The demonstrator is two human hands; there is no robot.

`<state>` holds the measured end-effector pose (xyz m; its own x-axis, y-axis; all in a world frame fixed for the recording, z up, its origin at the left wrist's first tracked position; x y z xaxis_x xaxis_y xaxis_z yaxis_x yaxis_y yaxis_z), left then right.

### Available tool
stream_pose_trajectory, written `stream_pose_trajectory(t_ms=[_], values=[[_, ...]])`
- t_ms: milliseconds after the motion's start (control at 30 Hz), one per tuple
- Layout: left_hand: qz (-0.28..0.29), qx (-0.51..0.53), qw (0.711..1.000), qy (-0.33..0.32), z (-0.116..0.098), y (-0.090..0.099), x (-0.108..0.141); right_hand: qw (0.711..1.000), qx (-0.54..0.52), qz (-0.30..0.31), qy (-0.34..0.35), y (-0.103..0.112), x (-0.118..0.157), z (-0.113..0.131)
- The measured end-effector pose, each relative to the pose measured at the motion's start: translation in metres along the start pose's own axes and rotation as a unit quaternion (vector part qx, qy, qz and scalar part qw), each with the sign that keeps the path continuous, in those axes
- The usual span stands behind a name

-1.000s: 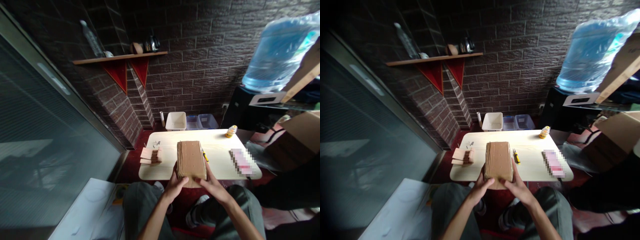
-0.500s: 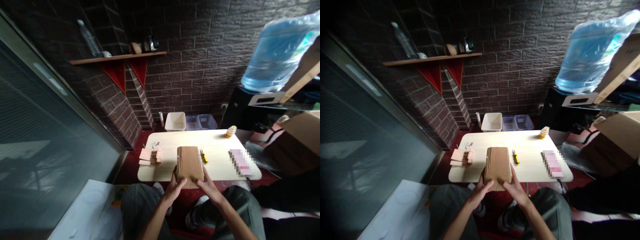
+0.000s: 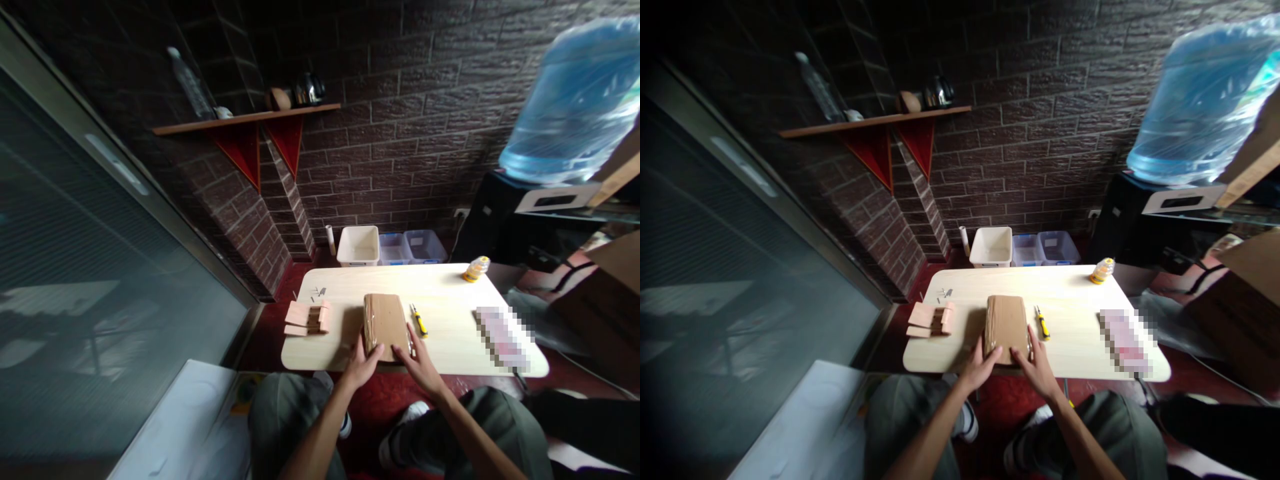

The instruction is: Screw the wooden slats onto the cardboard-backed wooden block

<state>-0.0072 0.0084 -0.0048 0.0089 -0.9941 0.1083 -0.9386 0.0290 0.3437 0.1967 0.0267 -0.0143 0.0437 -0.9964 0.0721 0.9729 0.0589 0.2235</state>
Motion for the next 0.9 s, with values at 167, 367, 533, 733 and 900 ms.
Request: stream_pose_trajectory(t_ms=[167, 367, 533, 733, 900], values=[[-0.052, -0.068, 0.996, -0.008, 0.002, 0.010, -0.021, 0.997, 0.052, -0.039, 0.045, 0.003, -0.021, 0.008], [-0.083, -0.106, 0.987, -0.088, -0.015, 0.042, -0.039, 0.997, 0.016, -0.068, -0.017, 0.015, -0.020, 0.001], [-0.153, -0.130, 0.970, -0.137, -0.027, 0.141, -0.068, 0.993, -0.008, -0.087, -0.076, 0.047, 0.004, -0.024], [-0.207, -0.215, 0.953, -0.058, -0.001, 0.257, -0.092, 0.986, -0.056, -0.045, -0.149, 0.062, 0.035, -0.051], [-0.285, -0.229, 0.930, 0.031, 0.037, 0.300, -0.063, 0.989, -0.052, -0.050, -0.126, 0.062, 0.057, -0.047]])
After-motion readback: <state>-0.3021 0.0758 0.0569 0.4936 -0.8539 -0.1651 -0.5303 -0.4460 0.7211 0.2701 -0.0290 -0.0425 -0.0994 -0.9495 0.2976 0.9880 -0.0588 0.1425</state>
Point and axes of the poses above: each hand's wrist, its own x-axis away from the middle knuckle, its own y-axis out of the back of the hand, z = x × y, the point moved 9 cm from there along -x, towards the middle knuckle, and after that the axes turned 6 degrees about -y, right-handed, at the moved point
